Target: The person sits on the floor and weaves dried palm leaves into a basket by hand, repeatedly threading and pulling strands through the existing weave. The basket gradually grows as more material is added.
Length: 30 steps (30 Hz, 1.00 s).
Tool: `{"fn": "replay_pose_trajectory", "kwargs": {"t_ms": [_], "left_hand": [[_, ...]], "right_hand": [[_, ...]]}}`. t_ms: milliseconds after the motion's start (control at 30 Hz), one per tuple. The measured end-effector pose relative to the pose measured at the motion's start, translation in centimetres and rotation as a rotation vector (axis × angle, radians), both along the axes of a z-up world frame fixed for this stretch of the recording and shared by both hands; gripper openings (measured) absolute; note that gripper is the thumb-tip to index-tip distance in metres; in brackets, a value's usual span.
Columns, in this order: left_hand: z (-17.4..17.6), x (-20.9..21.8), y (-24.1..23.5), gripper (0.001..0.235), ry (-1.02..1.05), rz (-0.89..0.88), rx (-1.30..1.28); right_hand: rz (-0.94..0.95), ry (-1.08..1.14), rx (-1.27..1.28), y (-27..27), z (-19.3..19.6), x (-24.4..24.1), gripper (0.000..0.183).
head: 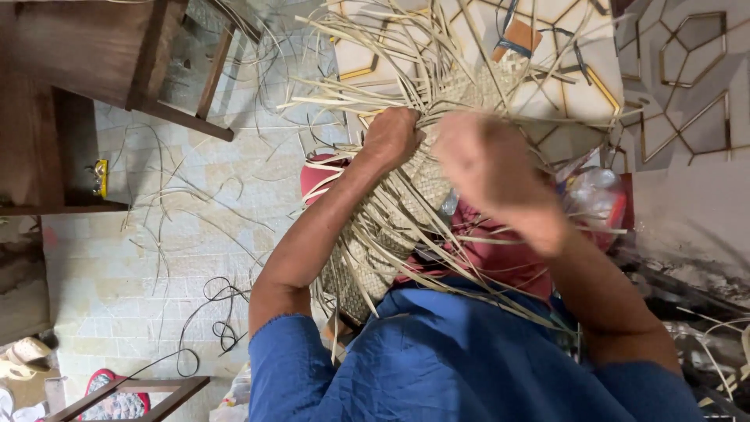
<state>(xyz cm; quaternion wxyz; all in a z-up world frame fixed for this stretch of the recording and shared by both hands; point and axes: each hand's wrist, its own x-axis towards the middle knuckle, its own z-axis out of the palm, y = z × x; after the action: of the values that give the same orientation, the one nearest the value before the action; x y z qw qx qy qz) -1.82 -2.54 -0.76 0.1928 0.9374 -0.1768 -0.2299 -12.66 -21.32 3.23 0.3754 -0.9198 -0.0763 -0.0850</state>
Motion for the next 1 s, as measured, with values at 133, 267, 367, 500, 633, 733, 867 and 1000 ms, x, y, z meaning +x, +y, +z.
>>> {"fn": "replay_pose_trajectory", "kwargs": {"t_ms": [133, 267, 367, 500, 633, 733, 867, 1000], "left_hand": [[-1.1, 0.0, 0.1, 0.025, 0.008, 0.016, -0.049], [-1.4, 0.0, 0.6, 0.021, 0.044, 0.08, -0.182], [-7.0, 3.2, 1.6, 0.012, 0.03, 0.174, -0.366], [1.1, 7.1, 2.2, 0.032, 0.102, 0.35, -0.371], [1.8, 12.2, 4.8, 0.031, -0.147, 0.637, -0.444], [3.0, 14.7, 8.1, 0.018, -0.034, 0.989, -0.541], [7.9, 11.0, 8.5, 0.089, 0.201, 1.387, -0.785], [0.8, 5.6, 9.7, 0.053, -0.155, 0.971, -0.549]], "right_hand": [[0.279, -0.064, -0.266, 4.1, -6.0, 1.4, 0.052], [0.153, -0.373, -0.773, 3.8, -3.2, -0.9, 0.017], [0.249, -0.338, -0.755, 3.5, -7.4, -2.5, 0.012], [0.476, 0.3, -1.159, 4.0, -2.0, -3.4, 0.008], [0.543, 0.611, -0.978, 3.5, -1.3, -3.2, 0.018], [0.552, 0.723, -0.818, 2.6, -1.8, -3.5, 0.022], [0.646, 0.926, -0.814, 2.1, 2.6, -1.9, 0.035], [0.202, 1.27, -0.272, 1.5, 10.7, 3.5, 0.057]]}}
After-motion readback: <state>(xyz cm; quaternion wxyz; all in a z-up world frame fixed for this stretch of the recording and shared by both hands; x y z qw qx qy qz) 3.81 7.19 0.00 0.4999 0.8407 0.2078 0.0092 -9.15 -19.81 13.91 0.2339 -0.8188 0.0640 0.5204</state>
